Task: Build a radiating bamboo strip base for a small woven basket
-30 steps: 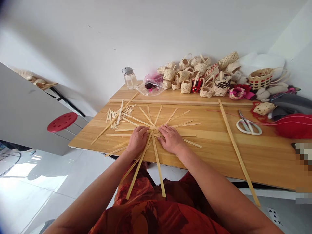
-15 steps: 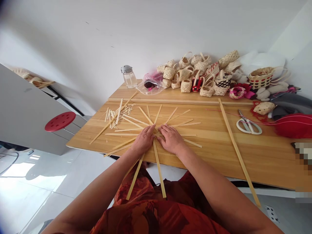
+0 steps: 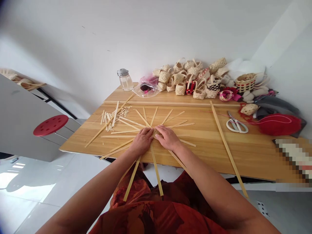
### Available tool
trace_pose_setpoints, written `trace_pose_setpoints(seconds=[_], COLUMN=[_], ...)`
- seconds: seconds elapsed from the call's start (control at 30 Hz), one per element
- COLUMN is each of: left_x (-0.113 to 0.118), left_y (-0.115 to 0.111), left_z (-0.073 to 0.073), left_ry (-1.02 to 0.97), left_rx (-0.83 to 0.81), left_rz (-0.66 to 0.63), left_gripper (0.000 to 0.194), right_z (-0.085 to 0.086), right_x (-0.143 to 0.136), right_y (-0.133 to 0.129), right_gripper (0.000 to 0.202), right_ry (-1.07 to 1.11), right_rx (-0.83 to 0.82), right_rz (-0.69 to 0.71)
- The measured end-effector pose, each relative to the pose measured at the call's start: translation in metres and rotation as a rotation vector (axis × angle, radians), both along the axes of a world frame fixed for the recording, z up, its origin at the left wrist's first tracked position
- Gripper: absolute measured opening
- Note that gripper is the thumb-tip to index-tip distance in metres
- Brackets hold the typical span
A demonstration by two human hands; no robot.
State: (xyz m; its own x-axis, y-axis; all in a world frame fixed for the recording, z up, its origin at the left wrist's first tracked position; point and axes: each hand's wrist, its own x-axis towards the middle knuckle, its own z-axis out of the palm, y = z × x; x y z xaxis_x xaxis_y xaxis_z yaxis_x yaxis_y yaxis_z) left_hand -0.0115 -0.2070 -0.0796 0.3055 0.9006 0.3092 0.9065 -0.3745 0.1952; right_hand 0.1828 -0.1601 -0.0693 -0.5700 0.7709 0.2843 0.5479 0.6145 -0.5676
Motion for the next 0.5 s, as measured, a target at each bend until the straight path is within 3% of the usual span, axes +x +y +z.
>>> trace_pose_setpoints(seconds=[0.1,0.23,0.5], left_x=[0.001,0.002,0.004], left_y=[0.0,0.0,-0.004], left_z=[-0.001,0.0,0.003], left_ry=[0.005,-0.006,-0.026], left_rx=[0.017,0.026,0.006], left_rz=[-0.006,0.007,0.047], left_gripper=[0.039,0.038,0.037], right_z=[0.012,0.031,0.035], right_x=[0.01,0.042,0.117], right_y=[0.005,0.014,0.049], right_gripper=[0.047,0.044,0.042], right_ry=[0.216,0.404,0.114], right_rx=[-0.168,-0.18,-0.093], right_rz=[-0.025,-0.17,-0.552])
